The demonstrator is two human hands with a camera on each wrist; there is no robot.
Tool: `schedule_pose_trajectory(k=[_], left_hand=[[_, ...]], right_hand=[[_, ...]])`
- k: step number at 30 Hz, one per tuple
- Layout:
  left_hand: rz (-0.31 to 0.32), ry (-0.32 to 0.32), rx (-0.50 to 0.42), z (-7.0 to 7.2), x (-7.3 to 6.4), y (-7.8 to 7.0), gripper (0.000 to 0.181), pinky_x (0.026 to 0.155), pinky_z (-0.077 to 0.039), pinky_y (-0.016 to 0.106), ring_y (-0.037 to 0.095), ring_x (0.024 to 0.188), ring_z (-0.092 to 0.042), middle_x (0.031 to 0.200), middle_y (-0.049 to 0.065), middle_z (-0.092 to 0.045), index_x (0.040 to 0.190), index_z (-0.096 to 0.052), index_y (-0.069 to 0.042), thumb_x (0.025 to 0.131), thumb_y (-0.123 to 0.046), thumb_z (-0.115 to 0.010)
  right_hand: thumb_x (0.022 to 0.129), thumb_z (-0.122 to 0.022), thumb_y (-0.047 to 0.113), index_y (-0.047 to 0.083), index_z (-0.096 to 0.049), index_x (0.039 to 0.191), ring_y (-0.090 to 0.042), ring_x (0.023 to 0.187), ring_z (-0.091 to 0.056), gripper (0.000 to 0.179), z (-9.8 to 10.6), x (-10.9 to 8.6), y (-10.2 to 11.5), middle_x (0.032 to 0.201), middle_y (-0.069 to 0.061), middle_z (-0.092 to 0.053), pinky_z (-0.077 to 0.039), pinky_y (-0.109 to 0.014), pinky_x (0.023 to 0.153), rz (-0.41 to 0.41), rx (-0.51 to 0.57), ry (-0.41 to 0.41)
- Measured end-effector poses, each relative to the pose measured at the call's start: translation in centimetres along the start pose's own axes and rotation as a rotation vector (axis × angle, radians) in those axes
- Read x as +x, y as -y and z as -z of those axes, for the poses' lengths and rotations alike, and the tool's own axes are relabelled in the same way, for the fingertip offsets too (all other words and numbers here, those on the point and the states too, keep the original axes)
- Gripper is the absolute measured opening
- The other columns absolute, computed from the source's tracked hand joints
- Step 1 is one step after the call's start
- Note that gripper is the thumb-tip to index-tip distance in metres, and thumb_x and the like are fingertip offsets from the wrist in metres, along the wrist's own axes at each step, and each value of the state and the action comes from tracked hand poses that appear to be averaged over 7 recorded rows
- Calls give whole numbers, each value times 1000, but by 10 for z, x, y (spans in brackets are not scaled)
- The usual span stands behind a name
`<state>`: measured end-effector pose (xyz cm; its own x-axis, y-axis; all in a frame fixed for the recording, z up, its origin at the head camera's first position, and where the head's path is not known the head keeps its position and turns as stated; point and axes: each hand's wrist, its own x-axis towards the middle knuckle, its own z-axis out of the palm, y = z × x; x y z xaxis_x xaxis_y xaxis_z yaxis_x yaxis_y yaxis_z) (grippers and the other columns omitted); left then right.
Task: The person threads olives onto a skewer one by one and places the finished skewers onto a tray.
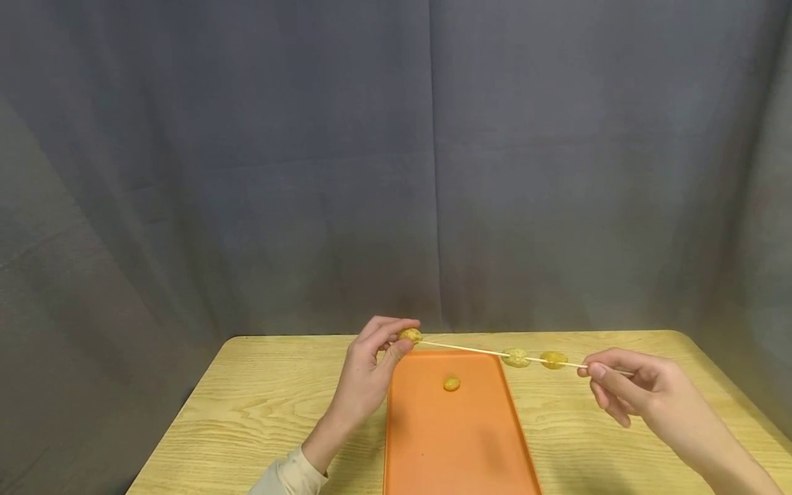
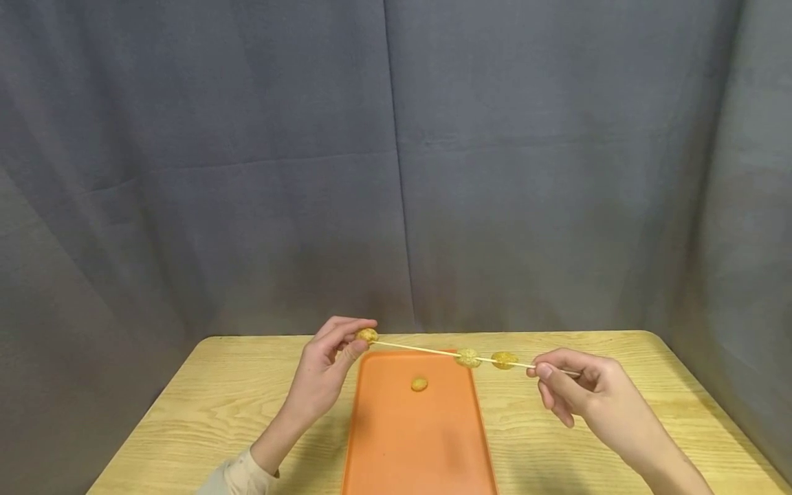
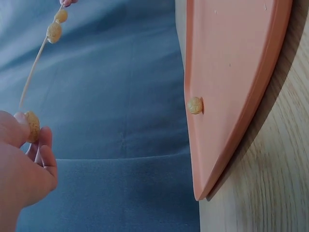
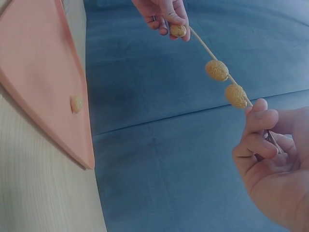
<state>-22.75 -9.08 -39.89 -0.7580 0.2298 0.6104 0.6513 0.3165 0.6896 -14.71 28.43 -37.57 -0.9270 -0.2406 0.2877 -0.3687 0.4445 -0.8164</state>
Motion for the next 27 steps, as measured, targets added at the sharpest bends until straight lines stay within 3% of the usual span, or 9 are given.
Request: schedule_pose_trajectory(k=[15,22,27], left_hand=[[4,41,-25,1,-1,-2,31,83,-56,27,11,100,-63,119,-3,-61,130,-66,-22,100,-23,-58],[-7,35,-21,1,-1,-1,31,80,-55,25,11,97,-62,118,-3,-61,130,-66,-21,100,-22,-58],[-14,23,-68,0,-1,0,31,77,-55,22,12,96,-62,119,-1,-61,128,-67,-18,99,-20,-59]], right_hand=[[105,-52,13,9,-66,111,-19,53,-51,16,-3,1,-1,66,-2,-54,-48,-26,66,44,-35,-20],[104,-52,15,10,-65,110,-20,54,-51,15,-5,0,-1,65,-3,-53,-47,-26,65,29,-30,-18],[105,-52,15,10,-65,111,-20,54,-51,15,-5,0,-1,65,-3,-53,-47,-25,67,22,-36,-29]])
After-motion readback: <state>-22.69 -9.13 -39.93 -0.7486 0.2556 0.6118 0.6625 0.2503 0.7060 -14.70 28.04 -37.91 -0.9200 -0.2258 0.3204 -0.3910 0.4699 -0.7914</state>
